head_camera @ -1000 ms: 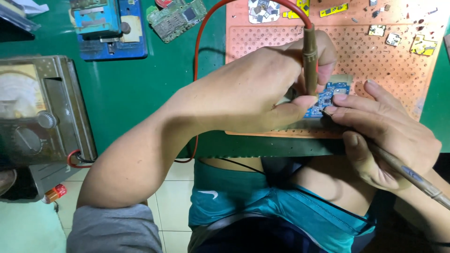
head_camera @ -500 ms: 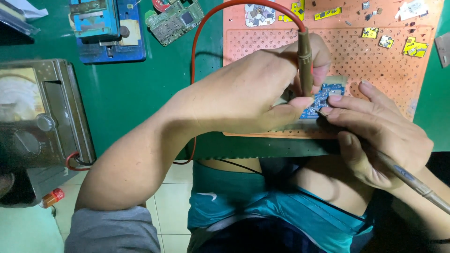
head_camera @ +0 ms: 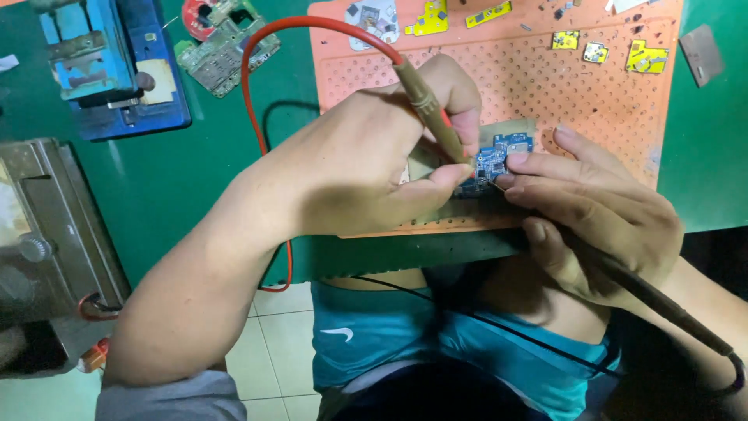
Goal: The person holds a small blue circuit board and uses a soldering iron and a soldering pencil to work on its components. They repeatedly apply heat and solder to specific points on the board while holding it steady with their other hand.
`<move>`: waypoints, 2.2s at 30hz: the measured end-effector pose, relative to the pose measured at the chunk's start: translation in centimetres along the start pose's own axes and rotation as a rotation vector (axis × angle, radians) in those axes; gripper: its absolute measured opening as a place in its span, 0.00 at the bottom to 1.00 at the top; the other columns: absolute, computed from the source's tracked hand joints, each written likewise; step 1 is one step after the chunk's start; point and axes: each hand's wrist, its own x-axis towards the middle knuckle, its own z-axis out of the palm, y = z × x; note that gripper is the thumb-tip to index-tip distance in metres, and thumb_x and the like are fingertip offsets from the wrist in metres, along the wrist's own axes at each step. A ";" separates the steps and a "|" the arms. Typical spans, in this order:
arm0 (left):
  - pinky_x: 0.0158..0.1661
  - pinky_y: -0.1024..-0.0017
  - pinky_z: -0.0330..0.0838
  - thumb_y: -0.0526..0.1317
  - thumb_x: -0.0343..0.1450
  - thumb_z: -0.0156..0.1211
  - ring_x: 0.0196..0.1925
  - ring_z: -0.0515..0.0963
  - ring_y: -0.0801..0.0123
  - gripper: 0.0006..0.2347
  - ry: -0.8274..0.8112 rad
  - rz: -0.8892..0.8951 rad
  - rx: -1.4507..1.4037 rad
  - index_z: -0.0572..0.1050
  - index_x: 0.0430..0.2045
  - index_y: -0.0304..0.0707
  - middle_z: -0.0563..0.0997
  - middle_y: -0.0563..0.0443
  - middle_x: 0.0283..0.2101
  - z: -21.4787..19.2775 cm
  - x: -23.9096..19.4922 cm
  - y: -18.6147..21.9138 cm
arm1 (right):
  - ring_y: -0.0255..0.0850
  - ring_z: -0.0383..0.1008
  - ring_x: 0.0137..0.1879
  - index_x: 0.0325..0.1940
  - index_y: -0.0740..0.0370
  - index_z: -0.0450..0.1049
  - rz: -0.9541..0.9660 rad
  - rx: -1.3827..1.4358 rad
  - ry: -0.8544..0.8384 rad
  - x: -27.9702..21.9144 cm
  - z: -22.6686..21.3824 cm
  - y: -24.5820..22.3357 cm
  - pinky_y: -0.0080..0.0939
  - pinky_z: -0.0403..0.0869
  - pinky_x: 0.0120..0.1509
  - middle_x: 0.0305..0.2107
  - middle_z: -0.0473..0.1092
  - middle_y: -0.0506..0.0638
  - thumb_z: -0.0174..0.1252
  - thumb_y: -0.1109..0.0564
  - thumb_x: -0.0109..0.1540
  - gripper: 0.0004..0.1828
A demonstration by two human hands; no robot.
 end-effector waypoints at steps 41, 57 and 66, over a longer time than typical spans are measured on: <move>0.35 0.75 0.68 0.34 0.65 0.47 0.32 0.73 0.69 0.05 0.020 0.086 0.038 0.59 0.28 0.35 0.64 0.49 0.34 0.2 0.0 -0.7 | 0.56 0.70 0.48 0.36 0.74 0.65 0.151 0.088 0.069 -0.1 0.0 -0.8 0.65 0.60 0.68 0.35 0.67 0.64 0.40 0.61 0.59 0.12; 0.32 0.72 0.65 0.38 0.66 0.41 0.31 0.71 0.64 0.07 0.021 0.193 0.089 0.61 0.28 0.31 0.63 0.47 0.35 0.2 -0.4 -1.1 | 0.55 0.70 0.48 0.35 0.73 0.66 0.166 0.051 0.051 -0.7 0.4 -0.5 0.62 0.59 0.69 0.35 0.68 0.63 0.40 0.61 0.59 0.11; 0.28 0.74 0.64 0.43 0.66 0.37 0.27 0.70 0.66 0.11 0.023 0.191 0.100 0.63 0.25 0.31 0.63 0.48 0.31 0.4 -0.3 -1.6 | 0.57 0.70 0.49 0.38 0.74 0.65 0.133 -0.007 0.039 -0.5 -0.1 -0.8 0.65 0.62 0.68 0.37 0.68 0.65 0.39 0.60 0.61 0.13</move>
